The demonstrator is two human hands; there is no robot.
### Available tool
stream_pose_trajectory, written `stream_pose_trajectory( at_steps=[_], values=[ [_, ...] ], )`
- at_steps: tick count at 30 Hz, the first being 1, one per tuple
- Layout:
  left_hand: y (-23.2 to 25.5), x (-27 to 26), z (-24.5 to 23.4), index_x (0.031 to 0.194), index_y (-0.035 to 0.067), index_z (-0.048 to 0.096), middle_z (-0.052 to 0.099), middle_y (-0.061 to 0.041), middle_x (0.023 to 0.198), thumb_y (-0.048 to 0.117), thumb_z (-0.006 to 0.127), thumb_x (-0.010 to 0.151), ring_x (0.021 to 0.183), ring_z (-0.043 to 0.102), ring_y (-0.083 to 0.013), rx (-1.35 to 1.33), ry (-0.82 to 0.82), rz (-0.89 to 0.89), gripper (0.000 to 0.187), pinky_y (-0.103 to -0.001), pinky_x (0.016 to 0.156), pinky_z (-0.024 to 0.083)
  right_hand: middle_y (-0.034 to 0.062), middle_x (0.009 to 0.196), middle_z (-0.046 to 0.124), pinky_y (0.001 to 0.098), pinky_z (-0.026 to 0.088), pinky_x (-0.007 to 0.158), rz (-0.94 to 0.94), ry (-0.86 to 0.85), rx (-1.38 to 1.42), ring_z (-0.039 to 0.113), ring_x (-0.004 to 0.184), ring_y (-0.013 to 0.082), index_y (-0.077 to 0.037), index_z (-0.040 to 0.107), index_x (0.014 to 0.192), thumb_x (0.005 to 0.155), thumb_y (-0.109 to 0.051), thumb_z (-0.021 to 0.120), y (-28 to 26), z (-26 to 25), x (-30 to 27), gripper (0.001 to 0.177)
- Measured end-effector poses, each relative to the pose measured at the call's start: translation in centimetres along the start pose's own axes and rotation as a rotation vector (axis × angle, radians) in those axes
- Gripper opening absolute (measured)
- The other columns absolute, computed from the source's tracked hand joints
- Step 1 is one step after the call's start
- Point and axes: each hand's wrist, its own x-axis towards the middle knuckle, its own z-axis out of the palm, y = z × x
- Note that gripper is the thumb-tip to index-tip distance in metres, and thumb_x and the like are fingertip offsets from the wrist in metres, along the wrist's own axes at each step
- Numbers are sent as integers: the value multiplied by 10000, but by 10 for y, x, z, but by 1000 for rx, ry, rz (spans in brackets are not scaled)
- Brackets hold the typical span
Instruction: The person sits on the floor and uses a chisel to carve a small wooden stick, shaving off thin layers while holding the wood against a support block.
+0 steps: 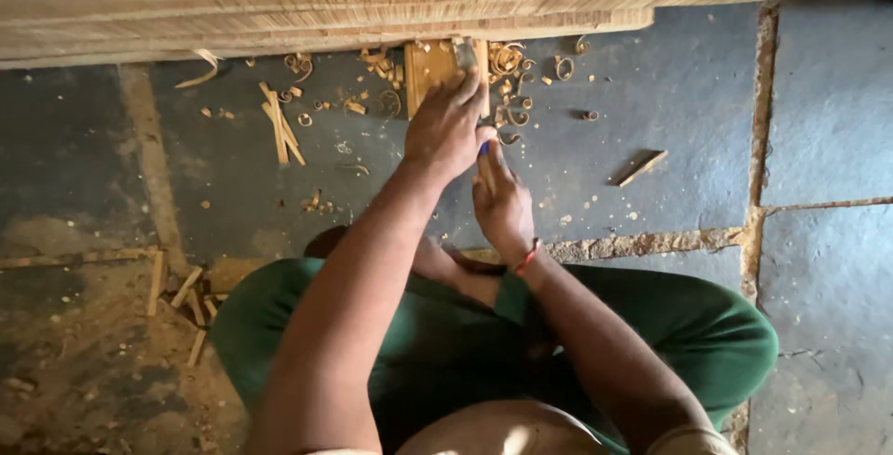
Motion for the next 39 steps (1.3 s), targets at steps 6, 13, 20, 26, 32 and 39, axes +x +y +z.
stream_pose_trajectory(
  at_steps=[6, 13, 20, 26, 32, 39],
  values=[
    [12, -15, -6, 1440, -14, 515, 512, -200, 1494, 331, 770, 870, 1367, 514, -383, -9, 255, 88, 713, -473, 1121, 407, 330, 1331, 634, 453, 567, 888, -221, 92, 34, 656, 1104, 478, -4, 433, 1533, 947, -68, 656, -8, -8, -4, 630],
    [4, 8, 10, 1130, 118, 662, 722, -106, 1073, 283, 764, 889, 1009, 692, -322, -174, 398, -391, 310, -464, 873, 551, 268, 812, 692, 368, 497, 614, 350, 51, 67, 569, 663, 207, -99, 417, 1623, 996, -177, 654, 15, -53, -42, 674],
    [-20, 22, 40, 818, 137, 743, 749, -105, 779, 224, 724, 843, 733, 725, -328, -272, 432, -502, 92, -458, 679, 580, 242, 1106, 723, 336, 571, 747, -116, 187, 76, 688, 884, 223, -48, 444, 1570, 992, -156, 680, 18, -32, -47, 633],
    [-34, 24, 36, 807, 130, 765, 758, -97, 800, 207, 717, 822, 733, 745, -283, -399, 403, -579, 92, -407, 673, 595, 226, 966, 740, 373, 571, 665, 93, 80, 59, 697, 720, 259, -78, 461, 1545, 954, -178, 690, 14, -36, -50, 641],
    [-39, 30, 20, 771, 162, 755, 766, -29, 778, 269, 801, 763, 724, 743, -223, -442, 308, -632, 117, -374, 683, 583, 241, 992, 732, 404, 567, 667, 125, -36, 23, 708, 718, 314, -74, 421, 1560, 939, -164, 676, 10, -38, -64, 678],
    [-43, 34, 17, 821, 187, 747, 772, -17, 778, 320, 818, 768, 740, 746, -211, -385, 227, -713, 160, -382, 724, 586, 266, 1341, 627, 472, 572, 880, -75, -84, -1, 669, 1095, 459, -40, 403, 1543, 924, -136, 655, 8, -33, -73, 675]
  ],
)
